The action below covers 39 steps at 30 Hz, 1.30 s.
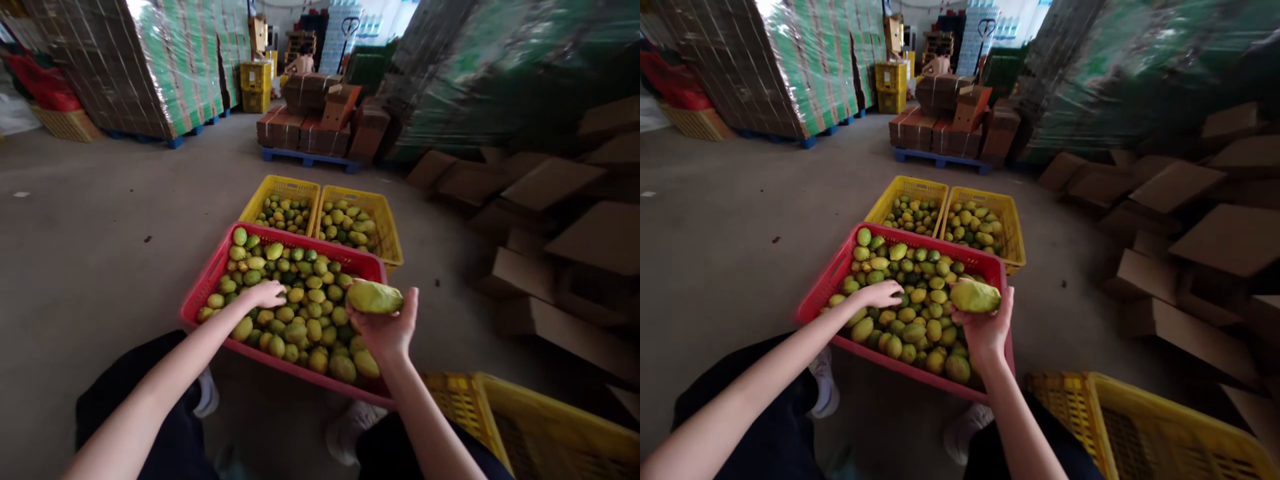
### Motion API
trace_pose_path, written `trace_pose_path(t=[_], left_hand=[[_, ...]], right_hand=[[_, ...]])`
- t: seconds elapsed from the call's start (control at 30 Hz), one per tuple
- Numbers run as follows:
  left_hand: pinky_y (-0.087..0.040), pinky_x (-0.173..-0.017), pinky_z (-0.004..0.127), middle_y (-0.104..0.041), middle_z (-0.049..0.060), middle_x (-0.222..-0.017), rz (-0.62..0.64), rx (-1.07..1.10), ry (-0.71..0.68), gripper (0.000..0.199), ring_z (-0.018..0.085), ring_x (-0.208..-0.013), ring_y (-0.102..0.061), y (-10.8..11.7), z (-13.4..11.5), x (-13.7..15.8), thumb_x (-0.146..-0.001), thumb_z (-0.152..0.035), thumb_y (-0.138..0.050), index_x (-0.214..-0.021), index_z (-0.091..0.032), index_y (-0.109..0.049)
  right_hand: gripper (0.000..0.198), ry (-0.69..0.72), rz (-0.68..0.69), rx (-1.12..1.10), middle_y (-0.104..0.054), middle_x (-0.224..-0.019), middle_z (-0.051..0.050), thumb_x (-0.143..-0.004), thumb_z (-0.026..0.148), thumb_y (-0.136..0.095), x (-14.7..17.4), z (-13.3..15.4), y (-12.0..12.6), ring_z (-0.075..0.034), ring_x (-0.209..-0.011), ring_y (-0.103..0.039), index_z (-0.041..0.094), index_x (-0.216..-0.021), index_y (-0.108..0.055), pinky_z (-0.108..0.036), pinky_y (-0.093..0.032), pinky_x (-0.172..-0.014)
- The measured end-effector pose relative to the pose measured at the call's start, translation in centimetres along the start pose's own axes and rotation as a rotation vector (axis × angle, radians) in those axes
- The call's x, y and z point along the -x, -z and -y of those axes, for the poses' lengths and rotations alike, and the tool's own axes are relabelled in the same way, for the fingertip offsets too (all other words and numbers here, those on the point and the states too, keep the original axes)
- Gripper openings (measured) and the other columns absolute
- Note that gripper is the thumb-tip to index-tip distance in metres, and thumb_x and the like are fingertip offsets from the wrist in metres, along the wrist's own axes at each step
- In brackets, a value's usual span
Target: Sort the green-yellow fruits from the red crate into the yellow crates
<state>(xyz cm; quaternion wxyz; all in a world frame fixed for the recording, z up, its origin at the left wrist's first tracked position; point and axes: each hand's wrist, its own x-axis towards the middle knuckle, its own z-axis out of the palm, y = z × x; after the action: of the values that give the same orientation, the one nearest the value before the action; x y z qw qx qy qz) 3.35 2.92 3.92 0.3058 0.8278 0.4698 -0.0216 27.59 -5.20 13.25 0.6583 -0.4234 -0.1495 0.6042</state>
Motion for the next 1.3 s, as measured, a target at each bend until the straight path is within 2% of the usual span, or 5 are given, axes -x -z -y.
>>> trace_pose_path(t=[0.23,0.5,0.73,0.97,1.3], left_hand=[[-0.037,-0.101,0.048,-0.059,0.018,-0.13,-0.04,-0.268,0.022,0.044,0.033,-0.126,-0.047,-2.6,-0.9,-9.6,-0.086,-0.006,-0.043,-0.124,-0.019,-0.06],[-0.032,-0.105,0.044,-0.065,0.017,-0.116,-0.072,-0.327,-0.027,0.043,0.028,-0.119,-0.052,-3.9,1.0,-10.9,-0.089,-0.009,-0.039,-0.125,-0.019,-0.059],[-0.039,-0.102,0.043,-0.064,0.02,-0.118,-0.201,-0.202,0.039,0.043,0.03,-0.115,-0.058,-1.1,-0.9,-7.0,-0.087,-0.034,-0.058,-0.124,-0.013,-0.053],[-0.049,-0.08,0.035,-0.067,0.01,-0.101,-0.301,1.002,0.077,0.05,0.018,-0.075,-0.06,5.1,-6.1,3.8,-0.088,-0.051,-0.038,-0.12,-0.016,-0.054],[-0.048,-0.07,0.033,-0.065,0.006,-0.091,-0.398,1.387,-0.09,0.049,0.015,-0.064,-0.053,2.2,-6.5,7.6,-0.081,-0.054,-0.055,-0.112,-0.016,-0.058]], right_hand=[[0.033,-0.036,0.065,0.107,-0.07,-0.074,-0.006,-0.071,0.048,-0.071,1.0,1.0,1.4,-0.017,-0.055,-0.061,0.018,-0.085,-0.067,-0.023,-0.041,-0.039],[0.027,0.009,0.105,0.028,-0.071,-0.085,-0.007,-0.069,0.035,-0.067,2.3,4.0,1.2,-0.017,-0.058,-0.062,0.021,-0.092,-0.066,-0.024,-0.043,-0.038],[0.04,-0.017,0.085,0.002,-0.073,-0.08,-0.003,-0.063,0.043,-0.079,1.8,3.7,-0.3,-0.012,-0.051,-0.058,0.02,-0.092,-0.064,-0.019,-0.04,-0.036],[0.043,-0.108,0.165,0.183,-0.06,-0.057,0.005,-0.052,0.035,-0.087,1.9,0.0,-2.4,-0.008,-0.042,-0.05,0.018,-0.078,-0.057,-0.017,-0.035,-0.032],[0.043,0.046,0.347,0.787,-0.056,-0.056,0.007,-0.066,0.049,-0.078,3.2,-3.5,-2.9,-0.009,-0.038,-0.045,0.021,-0.091,-0.057,-0.021,-0.036,-0.034]])
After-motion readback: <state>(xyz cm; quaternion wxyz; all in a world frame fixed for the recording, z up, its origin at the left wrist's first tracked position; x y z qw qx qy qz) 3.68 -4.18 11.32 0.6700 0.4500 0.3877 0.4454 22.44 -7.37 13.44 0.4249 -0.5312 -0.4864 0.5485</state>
